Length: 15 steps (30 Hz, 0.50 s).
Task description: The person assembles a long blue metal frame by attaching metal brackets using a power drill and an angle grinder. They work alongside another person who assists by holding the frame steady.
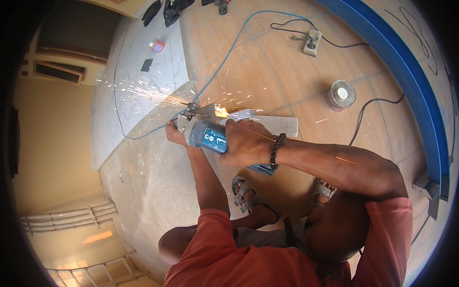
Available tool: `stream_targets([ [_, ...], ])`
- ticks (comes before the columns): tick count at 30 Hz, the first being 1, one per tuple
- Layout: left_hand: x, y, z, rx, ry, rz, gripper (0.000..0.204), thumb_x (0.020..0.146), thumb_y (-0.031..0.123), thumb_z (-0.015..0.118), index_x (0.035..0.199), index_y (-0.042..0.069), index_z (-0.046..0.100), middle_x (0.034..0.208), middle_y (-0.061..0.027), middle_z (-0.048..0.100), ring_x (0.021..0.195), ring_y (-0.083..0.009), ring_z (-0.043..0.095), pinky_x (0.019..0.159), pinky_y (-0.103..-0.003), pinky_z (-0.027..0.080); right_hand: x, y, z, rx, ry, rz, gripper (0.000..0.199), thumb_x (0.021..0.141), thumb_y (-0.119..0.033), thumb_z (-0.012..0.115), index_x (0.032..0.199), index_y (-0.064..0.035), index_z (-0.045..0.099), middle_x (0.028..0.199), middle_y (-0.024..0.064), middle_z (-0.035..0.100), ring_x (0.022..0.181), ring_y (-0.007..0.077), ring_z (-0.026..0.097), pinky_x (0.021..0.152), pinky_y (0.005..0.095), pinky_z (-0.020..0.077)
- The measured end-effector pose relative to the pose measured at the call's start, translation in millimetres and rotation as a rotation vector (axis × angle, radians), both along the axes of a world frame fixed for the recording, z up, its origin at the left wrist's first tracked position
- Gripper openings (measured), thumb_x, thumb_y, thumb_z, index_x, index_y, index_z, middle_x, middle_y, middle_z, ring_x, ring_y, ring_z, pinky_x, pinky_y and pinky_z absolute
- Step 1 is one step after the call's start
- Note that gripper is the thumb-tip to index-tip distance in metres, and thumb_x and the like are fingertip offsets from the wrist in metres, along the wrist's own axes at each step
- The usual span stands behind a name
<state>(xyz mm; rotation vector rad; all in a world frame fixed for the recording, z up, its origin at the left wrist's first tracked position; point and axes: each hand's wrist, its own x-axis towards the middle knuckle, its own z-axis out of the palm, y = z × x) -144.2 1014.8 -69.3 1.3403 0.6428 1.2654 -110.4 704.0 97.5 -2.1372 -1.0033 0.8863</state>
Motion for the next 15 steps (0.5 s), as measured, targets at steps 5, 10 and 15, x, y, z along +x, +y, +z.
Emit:
stream_targets([
  [5, 13.4, -15.0, 6.0, -0.066, -0.082, -0.008, 0.029, 0.082, 0.015, 0.046, 0.068, -0.005, 0.061, 0.067, -0.0079, 0.057, 0.064, -0.018, 0.049, 0.062, -0.033, 0.04, -1.8, -5.4, -1.9, -0.012, -0.022, -0.04, 0.067, 0.07, -0.04, 0.071, 0.107, 0.013, 0.054, 0.091, 0.0279, 0.066, 0.088, 0.0393, 0.067, 0.082, 0.0443, 0.0529],
  [10, 8.1, -7.0, 2.1, -0.001, 0.024, 0.029, 0.029, 0.082, 0.015, 0.046, 0.068, -0.005, 0.062, 0.068, -0.0083, 0.058, 0.064, -0.0181, 0.05, 0.062, -0.032, 0.041, -1.9, -2.9, 1.8, -0.017, -0.003, -0.026, 0.069, 0.069, -0.04, 0.07, 0.109, 0.0139, 0.052, 0.093, 0.0283, 0.066, 0.089, 0.04, 0.067, 0.083, 0.044, 0.0529],
  [15, 5.0, -6.1, 1.3, -0.055, -0.071, 0.014, 0.029, 0.082, 0.014, 0.046, 0.069, -0.006, 0.062, 0.069, -0.0085, 0.059, 0.066, -0.0185, 0.051, 0.063, -0.033, 0.042, -2.3, 0.2, -2.5, 0.003, -0.004, -0.015, 0.071, 0.069, -0.04, 0.071, 0.11, 0.0147, 0.052, 0.093, 0.0284, 0.066, 0.09, 0.0404, 0.067, 0.084, 0.0438, 0.0528],
])
